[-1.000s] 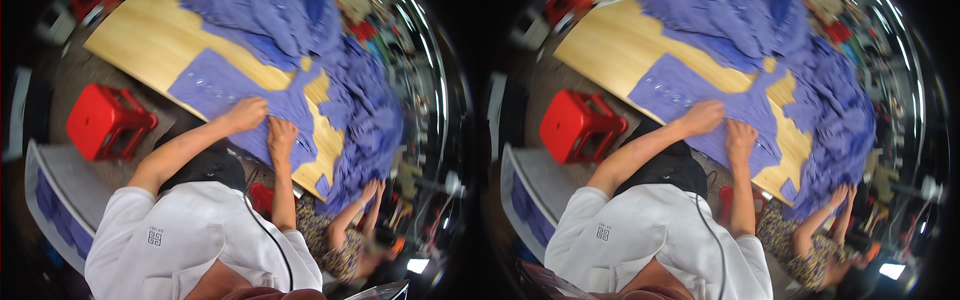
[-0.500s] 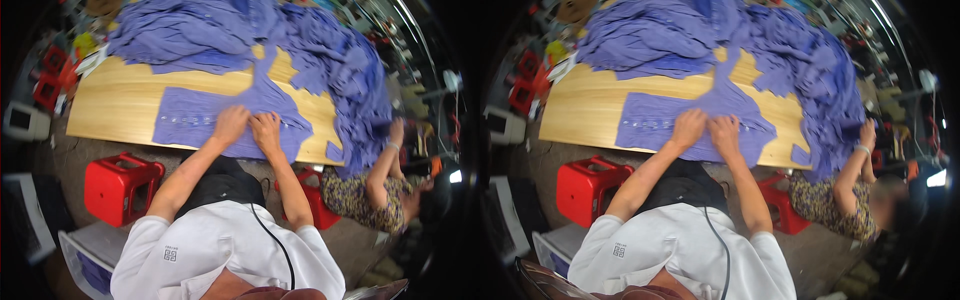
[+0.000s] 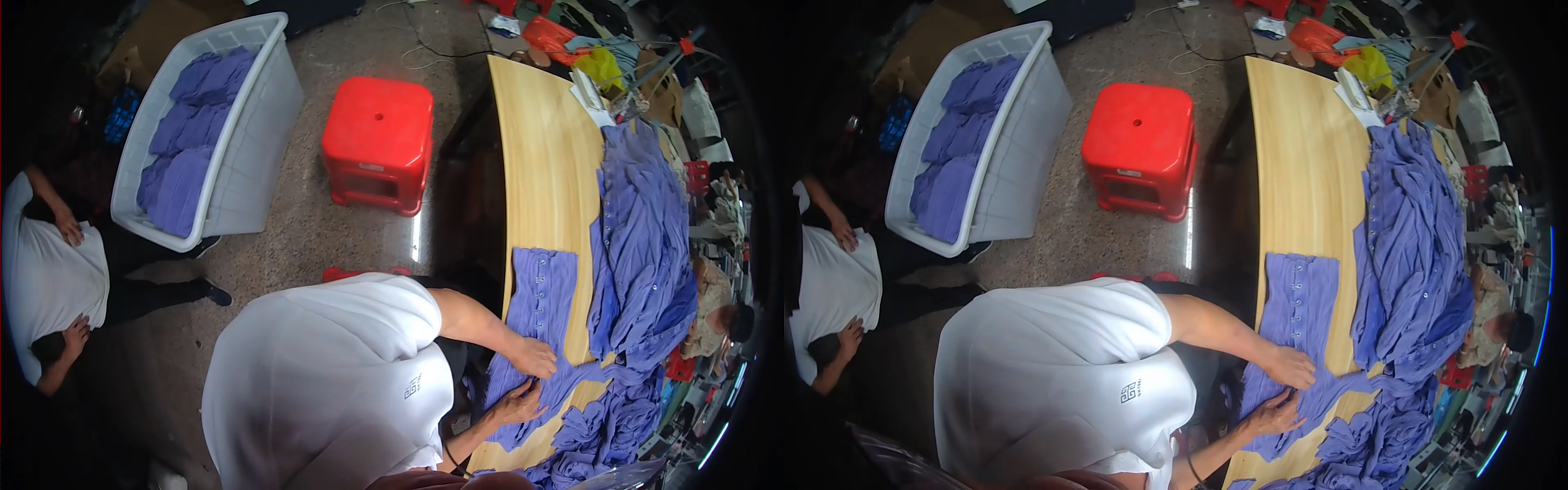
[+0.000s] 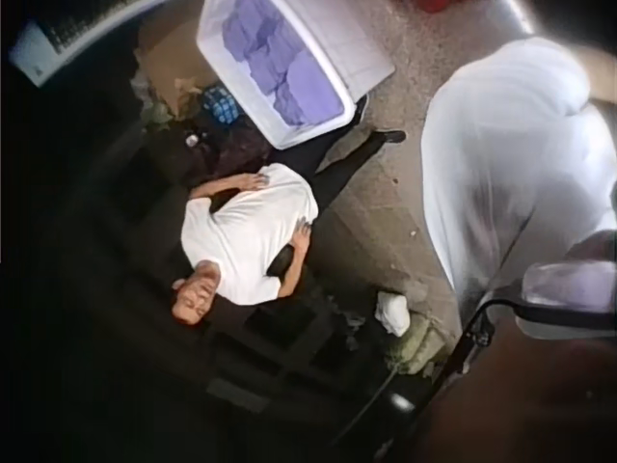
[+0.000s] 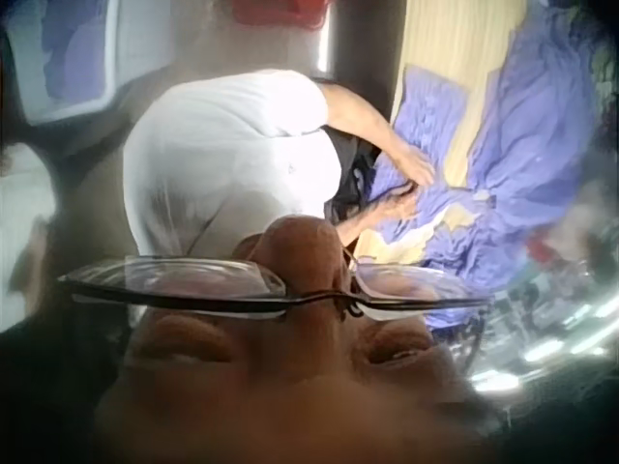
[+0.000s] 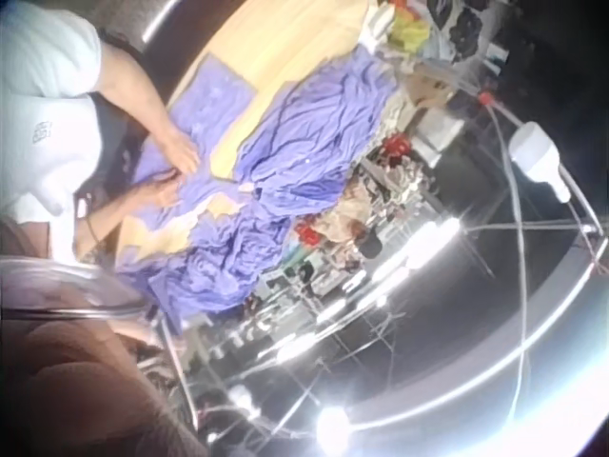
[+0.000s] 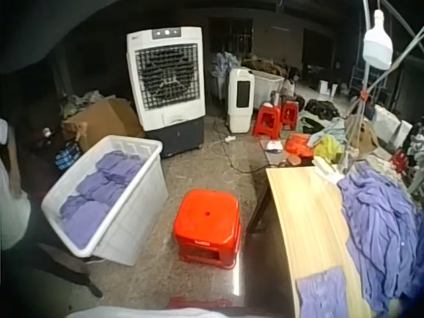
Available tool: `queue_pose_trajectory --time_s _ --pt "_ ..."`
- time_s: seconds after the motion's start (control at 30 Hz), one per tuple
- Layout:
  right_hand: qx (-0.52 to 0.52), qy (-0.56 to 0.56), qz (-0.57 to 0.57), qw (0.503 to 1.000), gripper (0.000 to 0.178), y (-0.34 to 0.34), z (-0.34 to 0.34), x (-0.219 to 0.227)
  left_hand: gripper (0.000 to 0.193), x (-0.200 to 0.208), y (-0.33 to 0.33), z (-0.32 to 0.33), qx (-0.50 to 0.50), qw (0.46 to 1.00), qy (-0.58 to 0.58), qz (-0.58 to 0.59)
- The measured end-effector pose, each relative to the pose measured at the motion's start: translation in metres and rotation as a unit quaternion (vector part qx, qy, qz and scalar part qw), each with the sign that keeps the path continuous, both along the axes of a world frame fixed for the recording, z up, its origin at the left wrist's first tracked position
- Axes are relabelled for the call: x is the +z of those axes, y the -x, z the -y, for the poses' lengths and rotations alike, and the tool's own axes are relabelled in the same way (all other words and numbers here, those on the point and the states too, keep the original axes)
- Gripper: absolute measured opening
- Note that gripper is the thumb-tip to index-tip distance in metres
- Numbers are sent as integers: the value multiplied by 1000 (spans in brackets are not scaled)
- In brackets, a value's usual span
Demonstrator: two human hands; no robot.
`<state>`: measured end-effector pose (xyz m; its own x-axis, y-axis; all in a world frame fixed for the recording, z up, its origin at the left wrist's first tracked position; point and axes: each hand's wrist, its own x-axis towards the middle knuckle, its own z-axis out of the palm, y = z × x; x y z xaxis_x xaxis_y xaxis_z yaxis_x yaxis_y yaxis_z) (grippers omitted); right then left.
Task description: Folding and inspecting purple garments at a workshop table.
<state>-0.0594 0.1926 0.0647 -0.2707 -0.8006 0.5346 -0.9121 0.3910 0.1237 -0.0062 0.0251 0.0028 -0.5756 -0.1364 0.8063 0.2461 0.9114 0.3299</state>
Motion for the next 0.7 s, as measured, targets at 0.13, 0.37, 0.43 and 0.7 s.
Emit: queue_pose_trajectory --time_s 0.13,0.37,0.43,0.7 --pt "74 -8 78 994 22 14 -13 4 17 4 12 -4 -23 1000 -8 13" --pt "99 -12 32 995 24 18 -1 -10 20 -4 4 13 -19 1000 22 10" --pt "92 2 41 995 25 8 -3 -13 21 -1 9 5 -24 999 45 10" --pt "110 8 74 991 26 11 -7 -16 19 10 -2 10 -65 998 11 14"
